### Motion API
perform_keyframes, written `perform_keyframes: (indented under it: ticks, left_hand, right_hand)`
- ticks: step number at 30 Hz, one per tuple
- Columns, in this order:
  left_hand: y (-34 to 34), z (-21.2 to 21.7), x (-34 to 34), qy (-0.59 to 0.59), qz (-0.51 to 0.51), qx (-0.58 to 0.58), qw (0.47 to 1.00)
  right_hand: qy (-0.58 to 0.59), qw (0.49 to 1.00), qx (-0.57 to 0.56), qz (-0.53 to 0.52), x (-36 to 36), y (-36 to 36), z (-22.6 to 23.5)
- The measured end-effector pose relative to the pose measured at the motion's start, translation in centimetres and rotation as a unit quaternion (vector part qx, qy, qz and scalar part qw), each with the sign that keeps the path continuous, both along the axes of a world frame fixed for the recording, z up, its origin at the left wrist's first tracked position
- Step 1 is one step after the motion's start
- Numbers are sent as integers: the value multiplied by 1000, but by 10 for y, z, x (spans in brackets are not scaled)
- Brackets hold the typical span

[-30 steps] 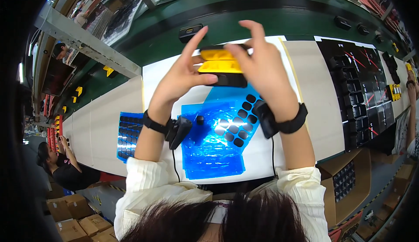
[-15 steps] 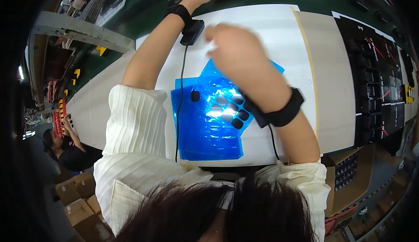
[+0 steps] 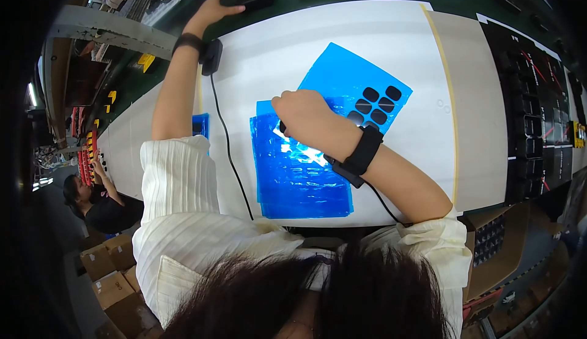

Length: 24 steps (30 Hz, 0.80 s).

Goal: The person peels a black sticker from a blue sheet and presses it onto the back of a black case before placing a yellow case onto the conveyor belt. They repeat this process several times, occasionally peeling a sticker to clean a sensor on their wrist.

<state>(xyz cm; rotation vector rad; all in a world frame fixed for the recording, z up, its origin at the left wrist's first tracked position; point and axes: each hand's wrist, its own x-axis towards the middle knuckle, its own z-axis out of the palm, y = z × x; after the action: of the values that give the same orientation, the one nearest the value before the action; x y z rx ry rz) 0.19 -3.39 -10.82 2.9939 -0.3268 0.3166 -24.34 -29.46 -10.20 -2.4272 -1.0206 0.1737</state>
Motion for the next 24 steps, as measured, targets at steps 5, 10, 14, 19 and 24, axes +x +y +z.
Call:
perform_keyframes:
  ticks: [5, 10, 14, 19, 24]
  left_hand:
    - [-19, -19, -5, 97, 39, -50, 993]
    - [-28, -13, -11, 21, 11, -154, 988]
    - [-35, -9, -12, 50, -12, -8, 999]
    - [-49, 16, -37, 42, 35, -25, 998]
    - [-71, 52, -81, -91, -4, -229, 969]
  right_hand:
    - [202, 974, 95, -35, 19, -12, 4]
    - [222, 928, 292, -62, 21, -35, 60]
    - [-282, 900, 332, 24, -1, -64, 114]
    - [-372, 830, 410, 65, -19, -74, 124]
    - [-282, 855, 429, 79, -38, -73, 133]
